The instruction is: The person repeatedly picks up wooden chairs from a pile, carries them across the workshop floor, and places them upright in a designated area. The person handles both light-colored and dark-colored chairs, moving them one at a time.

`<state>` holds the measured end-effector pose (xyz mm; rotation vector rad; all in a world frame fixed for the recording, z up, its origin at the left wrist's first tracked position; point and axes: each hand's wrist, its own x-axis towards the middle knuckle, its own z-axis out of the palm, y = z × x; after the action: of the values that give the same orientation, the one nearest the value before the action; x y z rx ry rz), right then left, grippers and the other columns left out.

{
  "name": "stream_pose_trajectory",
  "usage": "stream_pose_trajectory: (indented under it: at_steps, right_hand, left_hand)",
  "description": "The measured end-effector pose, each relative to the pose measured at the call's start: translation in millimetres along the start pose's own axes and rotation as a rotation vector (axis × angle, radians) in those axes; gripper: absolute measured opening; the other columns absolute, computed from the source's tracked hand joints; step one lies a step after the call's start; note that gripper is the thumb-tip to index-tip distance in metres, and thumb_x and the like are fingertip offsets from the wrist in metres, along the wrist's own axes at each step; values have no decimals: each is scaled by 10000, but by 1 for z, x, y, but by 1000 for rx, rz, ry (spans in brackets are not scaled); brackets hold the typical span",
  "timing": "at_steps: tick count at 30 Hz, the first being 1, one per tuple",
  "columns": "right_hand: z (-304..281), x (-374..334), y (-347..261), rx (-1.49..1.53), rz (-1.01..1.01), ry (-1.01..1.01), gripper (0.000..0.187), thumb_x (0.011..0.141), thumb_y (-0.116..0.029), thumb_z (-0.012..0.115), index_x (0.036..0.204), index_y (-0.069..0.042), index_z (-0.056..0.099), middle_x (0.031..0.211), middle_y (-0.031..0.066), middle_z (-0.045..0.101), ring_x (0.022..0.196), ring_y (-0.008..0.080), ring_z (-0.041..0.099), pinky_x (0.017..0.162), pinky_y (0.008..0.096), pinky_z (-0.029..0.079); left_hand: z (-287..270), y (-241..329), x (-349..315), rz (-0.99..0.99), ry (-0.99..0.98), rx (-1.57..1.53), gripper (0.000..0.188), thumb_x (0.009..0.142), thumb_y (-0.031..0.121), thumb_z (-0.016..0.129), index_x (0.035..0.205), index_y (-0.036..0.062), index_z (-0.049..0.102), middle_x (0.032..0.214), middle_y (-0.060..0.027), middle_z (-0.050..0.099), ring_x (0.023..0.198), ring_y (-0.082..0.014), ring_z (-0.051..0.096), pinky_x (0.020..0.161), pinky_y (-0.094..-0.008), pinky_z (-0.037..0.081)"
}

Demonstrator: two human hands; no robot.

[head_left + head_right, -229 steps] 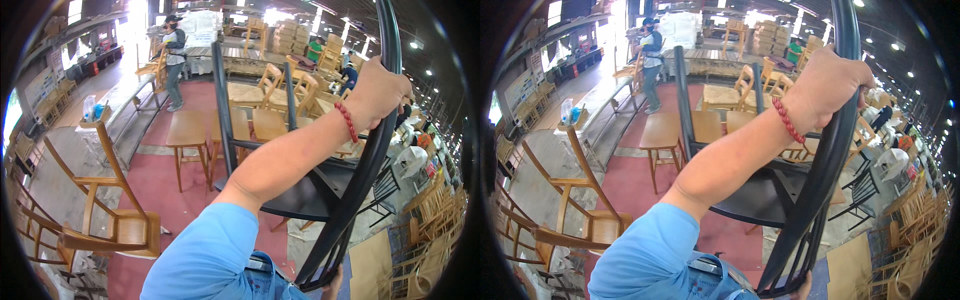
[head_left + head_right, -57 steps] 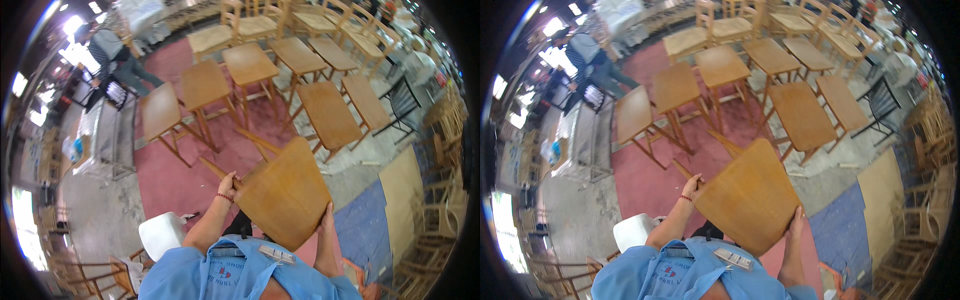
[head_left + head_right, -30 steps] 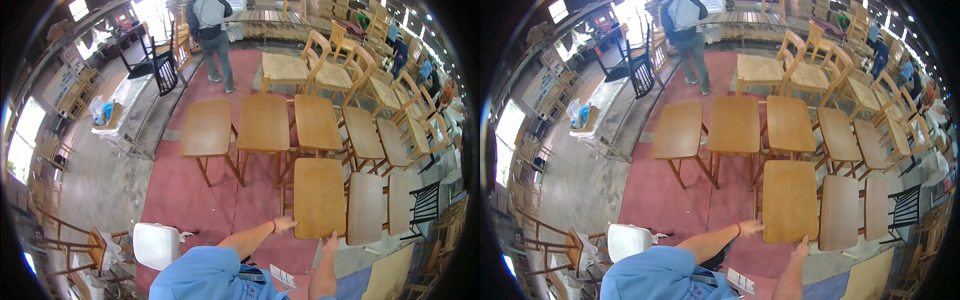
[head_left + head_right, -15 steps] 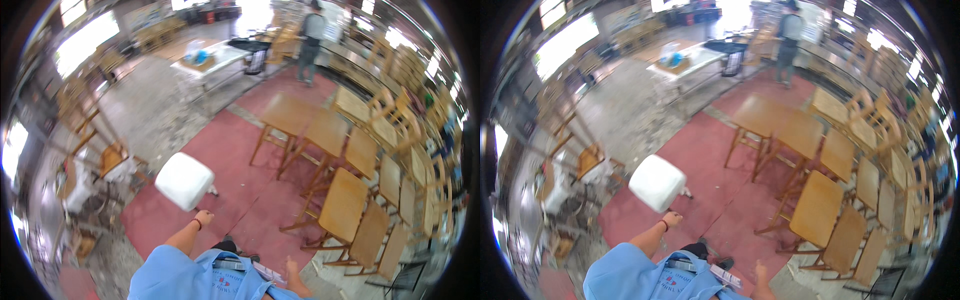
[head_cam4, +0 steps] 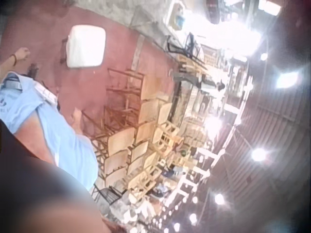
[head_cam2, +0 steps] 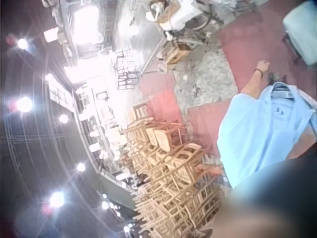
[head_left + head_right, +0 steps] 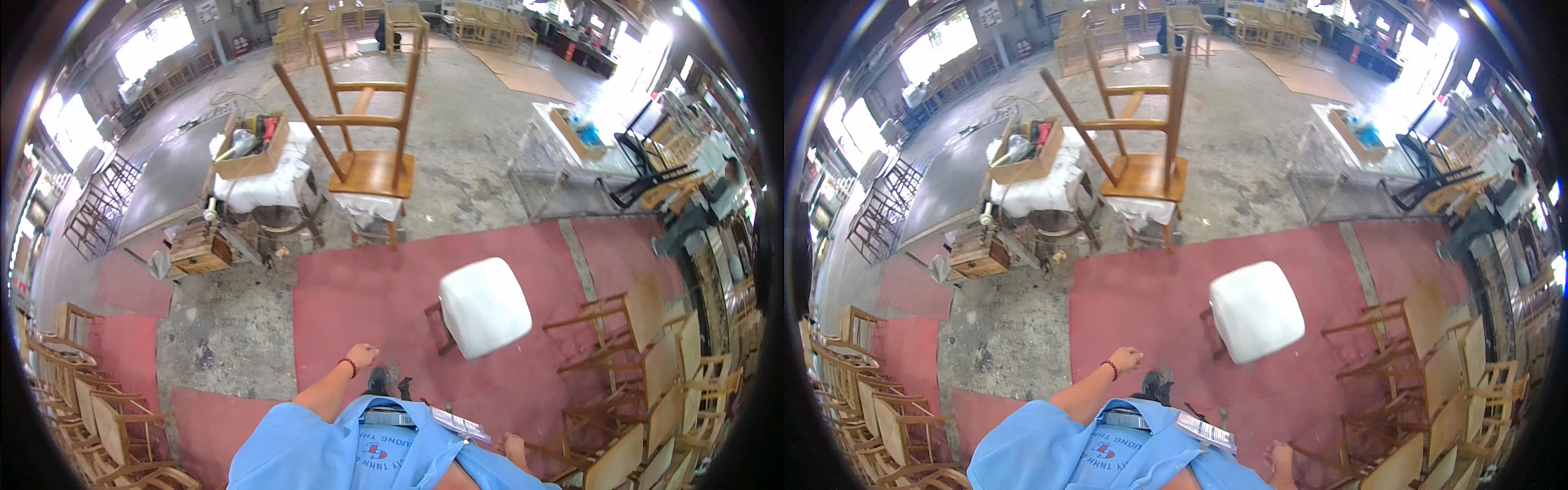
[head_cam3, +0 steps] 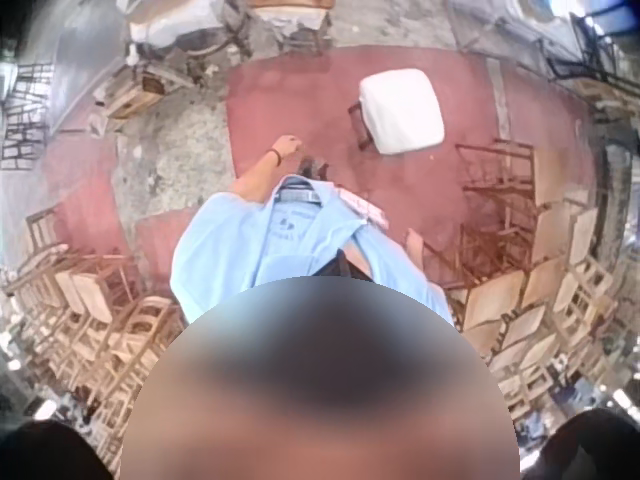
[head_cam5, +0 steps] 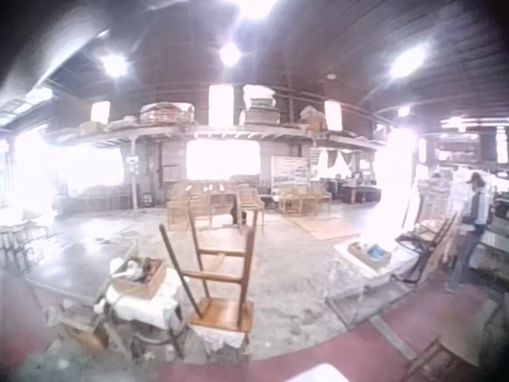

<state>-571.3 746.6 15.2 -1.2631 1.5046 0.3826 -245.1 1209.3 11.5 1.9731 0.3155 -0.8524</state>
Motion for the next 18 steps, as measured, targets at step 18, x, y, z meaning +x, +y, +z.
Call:
stream_pose_trajectory:
  at_steps: [18]
  right_hand:
    - [235,1,-240,-57,-188,-97,259,890,-266,573,1006,-37,611,802,115,629,652,229,612,530,362,491]
  left_hand:
    - [-352,279,266,332,430,-160,586,777,204,656,1286,-12,461,1145,-188,589,1046,-249,561,885,-338,443]
